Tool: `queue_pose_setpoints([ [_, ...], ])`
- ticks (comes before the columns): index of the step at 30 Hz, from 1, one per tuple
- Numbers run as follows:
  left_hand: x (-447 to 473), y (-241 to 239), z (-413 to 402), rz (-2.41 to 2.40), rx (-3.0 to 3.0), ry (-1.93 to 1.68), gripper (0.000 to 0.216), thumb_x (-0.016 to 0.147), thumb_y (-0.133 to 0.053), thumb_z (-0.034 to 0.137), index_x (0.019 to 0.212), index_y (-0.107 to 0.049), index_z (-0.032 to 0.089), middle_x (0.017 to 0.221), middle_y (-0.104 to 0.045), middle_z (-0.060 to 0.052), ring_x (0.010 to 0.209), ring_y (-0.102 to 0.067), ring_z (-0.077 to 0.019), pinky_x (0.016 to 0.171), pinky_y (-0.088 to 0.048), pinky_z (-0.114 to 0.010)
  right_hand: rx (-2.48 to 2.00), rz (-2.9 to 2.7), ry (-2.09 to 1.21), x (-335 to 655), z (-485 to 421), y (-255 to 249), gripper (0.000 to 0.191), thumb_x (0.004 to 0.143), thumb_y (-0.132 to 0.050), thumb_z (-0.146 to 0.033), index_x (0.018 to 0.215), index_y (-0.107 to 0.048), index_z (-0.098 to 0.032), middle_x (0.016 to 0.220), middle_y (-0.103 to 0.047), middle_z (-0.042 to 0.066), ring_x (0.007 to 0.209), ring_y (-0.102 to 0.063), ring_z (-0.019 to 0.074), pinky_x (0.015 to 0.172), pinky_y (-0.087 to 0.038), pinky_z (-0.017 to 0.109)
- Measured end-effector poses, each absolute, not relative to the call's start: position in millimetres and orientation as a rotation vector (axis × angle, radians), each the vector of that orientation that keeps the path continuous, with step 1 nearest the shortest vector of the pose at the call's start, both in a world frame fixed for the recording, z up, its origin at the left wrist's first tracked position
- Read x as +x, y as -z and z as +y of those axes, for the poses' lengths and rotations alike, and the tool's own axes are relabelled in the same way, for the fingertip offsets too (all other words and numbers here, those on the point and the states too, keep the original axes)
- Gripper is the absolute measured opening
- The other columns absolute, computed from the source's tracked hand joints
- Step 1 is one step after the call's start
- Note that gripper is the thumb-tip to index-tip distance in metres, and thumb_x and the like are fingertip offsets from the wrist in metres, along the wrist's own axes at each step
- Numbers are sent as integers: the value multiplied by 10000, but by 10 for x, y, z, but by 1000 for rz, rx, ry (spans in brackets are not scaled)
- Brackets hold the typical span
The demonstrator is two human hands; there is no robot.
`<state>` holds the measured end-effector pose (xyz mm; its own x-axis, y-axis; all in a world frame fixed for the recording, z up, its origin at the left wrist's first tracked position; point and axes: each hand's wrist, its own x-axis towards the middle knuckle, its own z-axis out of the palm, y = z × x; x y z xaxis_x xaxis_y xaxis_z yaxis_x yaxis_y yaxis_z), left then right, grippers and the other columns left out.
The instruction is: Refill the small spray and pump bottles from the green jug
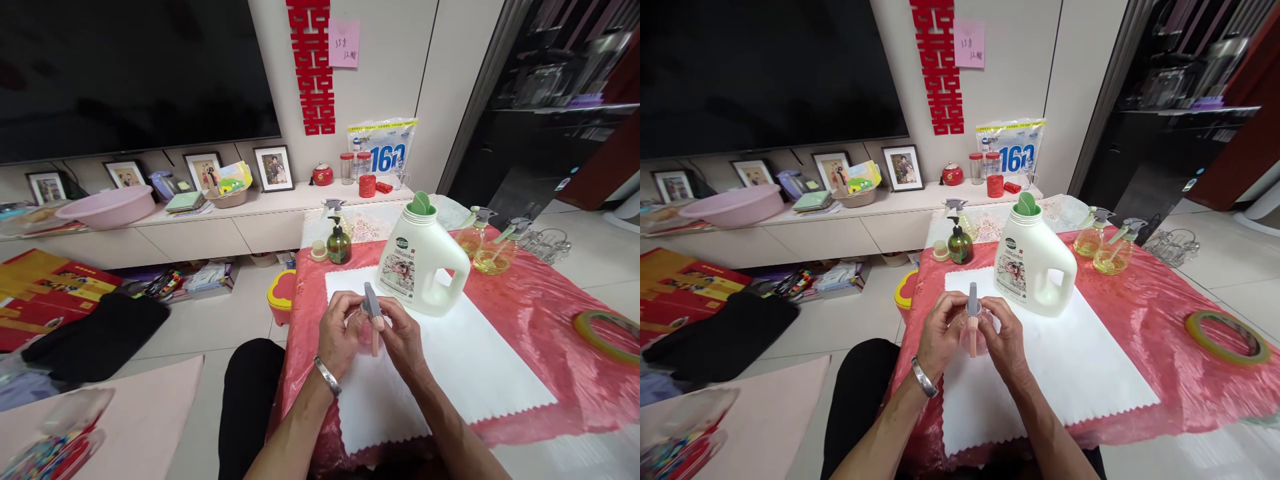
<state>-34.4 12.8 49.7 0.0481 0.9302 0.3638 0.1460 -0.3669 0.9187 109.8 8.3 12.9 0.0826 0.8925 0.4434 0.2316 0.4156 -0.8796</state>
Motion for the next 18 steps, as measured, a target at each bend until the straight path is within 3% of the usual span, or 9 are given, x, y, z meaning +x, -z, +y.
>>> queue_pose_setpoints([
  [7, -403, -501, 183, 1103, 1678, -1363, 193, 860, -585, 190, 972, -740, 217, 934, -666, -54, 871, -658, -188, 781, -534, -320, -1102, -1439, -727, 1121, 120, -180, 302, 853, -682, -484, 983, -678, -212, 999, -674, 43, 955, -626, 189, 872, -493, 319],
  [12, -412, -485, 203, 1068, 1640, -1366, 201, 886, -577, 207, 976, -757, 220, 952, -686, -63, 902, -673, -194, 809, -539, -332, -1114, -1480, -766, 1145, 129, -248, 337, 871, -660, -490, 1093, -720, -244, 996, -660, 45, 944, -617, 189, 864, -503, 332],
  [18, -375, -480, 171, 1030, 1414, -1362, 149, 847, -650, 235, 975, -724, 210, 926, -720, -49, 878, -704, -203, 817, -554, -343, -1119, -1468, -750, 1130, 111, -229, 314, 880, -641, -491, 1067, -743, -262, 1013, -665, 43, 965, -615, 194, 850, -495, 324],
])
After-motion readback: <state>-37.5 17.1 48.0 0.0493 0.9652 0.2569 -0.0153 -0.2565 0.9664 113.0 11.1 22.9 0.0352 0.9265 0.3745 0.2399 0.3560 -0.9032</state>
